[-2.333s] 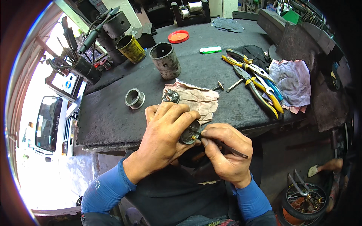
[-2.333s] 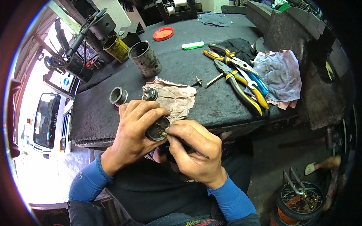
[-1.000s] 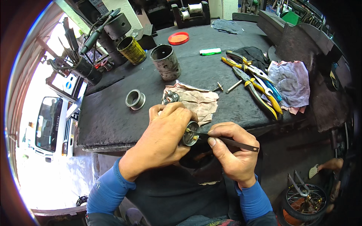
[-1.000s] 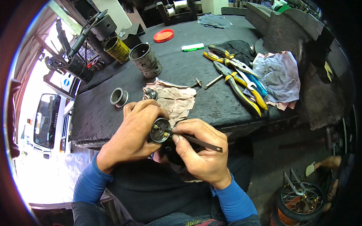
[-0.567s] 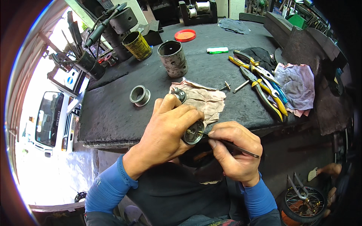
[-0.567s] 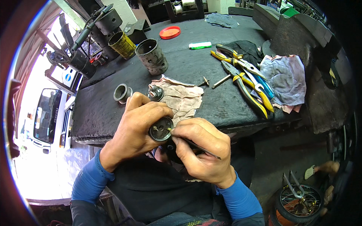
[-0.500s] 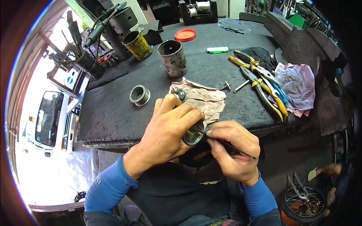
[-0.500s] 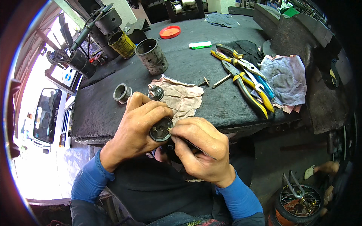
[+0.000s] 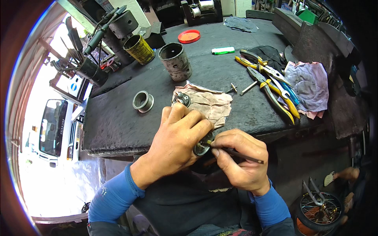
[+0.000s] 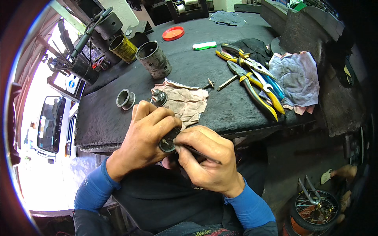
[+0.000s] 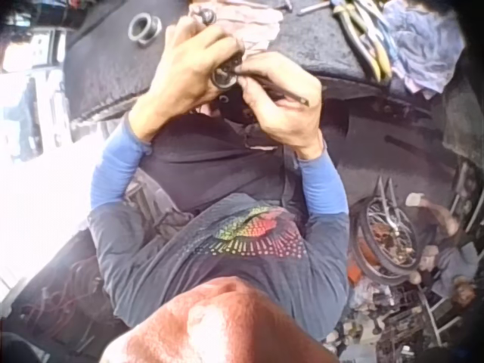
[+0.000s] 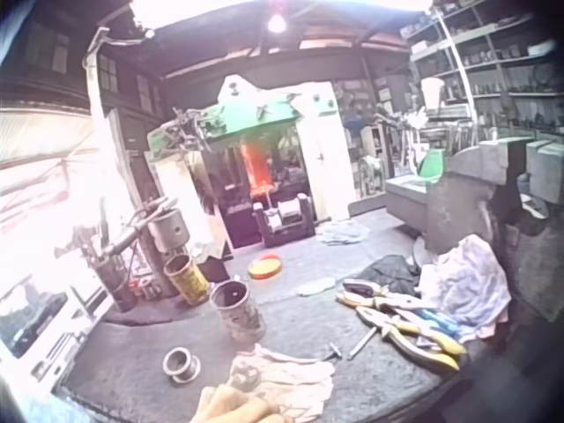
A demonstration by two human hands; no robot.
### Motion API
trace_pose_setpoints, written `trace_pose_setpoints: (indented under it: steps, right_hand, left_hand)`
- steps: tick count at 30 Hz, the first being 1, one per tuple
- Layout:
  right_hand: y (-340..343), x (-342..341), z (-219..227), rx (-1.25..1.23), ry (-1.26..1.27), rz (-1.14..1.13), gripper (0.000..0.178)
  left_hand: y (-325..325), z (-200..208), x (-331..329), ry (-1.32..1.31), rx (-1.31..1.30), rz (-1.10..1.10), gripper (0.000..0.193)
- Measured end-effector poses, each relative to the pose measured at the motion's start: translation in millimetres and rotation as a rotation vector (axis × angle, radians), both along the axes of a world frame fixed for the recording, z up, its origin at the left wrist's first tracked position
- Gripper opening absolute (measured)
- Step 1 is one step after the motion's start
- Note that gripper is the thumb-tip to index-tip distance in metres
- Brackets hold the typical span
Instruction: The person assembles small mechanical parts on a workbench, using pliers to bend a wire and a screwdriver to adjust a cylindrical component. They wipe the parts with a cloth and place them on the table.
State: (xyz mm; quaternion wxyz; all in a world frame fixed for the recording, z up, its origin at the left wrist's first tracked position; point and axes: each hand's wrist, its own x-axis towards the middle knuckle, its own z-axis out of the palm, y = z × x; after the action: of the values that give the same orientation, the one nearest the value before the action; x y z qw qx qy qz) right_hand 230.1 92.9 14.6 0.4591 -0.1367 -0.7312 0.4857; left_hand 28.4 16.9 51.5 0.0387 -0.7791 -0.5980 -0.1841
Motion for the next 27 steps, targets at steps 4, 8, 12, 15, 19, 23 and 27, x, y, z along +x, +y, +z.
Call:
trace_pose_setpoints:
  steps: [4, 8, 12, 15, 19, 23, 27]
  right_hand:
    - [-1, -2, -5, 0.031, 0.011, -0.03, 0.016]
    - [-2, 1, -5, -0.125, 0.024, 0.019, 0.017]
    - [-5, 2, 0, -0.02, 0.02, 0.045, 0.017]
    - [-6, -4, -9, -0.018, 0.032, -0.042, 0.02]
    - [-7, 0, -4, -0.012, 0.039, 0.005, 0.02]
    - [-5, -3, -2, 0.094, 0.039, -0.023, 0.02]
    - [-6, -5, -6, -0.039, 0.064, -0.035, 0.018]
  left_hand:
    - [2, -1, 1, -0.003, 0.019, 0.02, 0.042]
    - [-2, -1, 2, 0.033, 0.0, 0.019, 0.041]
    - [-2, -1, 2, 0.022, 0.004, 0.02, 0.04]
    - [-3, -1, 2, -0.001, -0.005, 0.026, 0.04]
    - [-4, 0, 3, 0.036, -0.008, 0.017, 0.041]
    - [-3, -2, 1, 0.013, 0.002, 0.002, 0.043]
    - [-4, -2, -1, -0.024, -0.053, -0.01, 0.05]
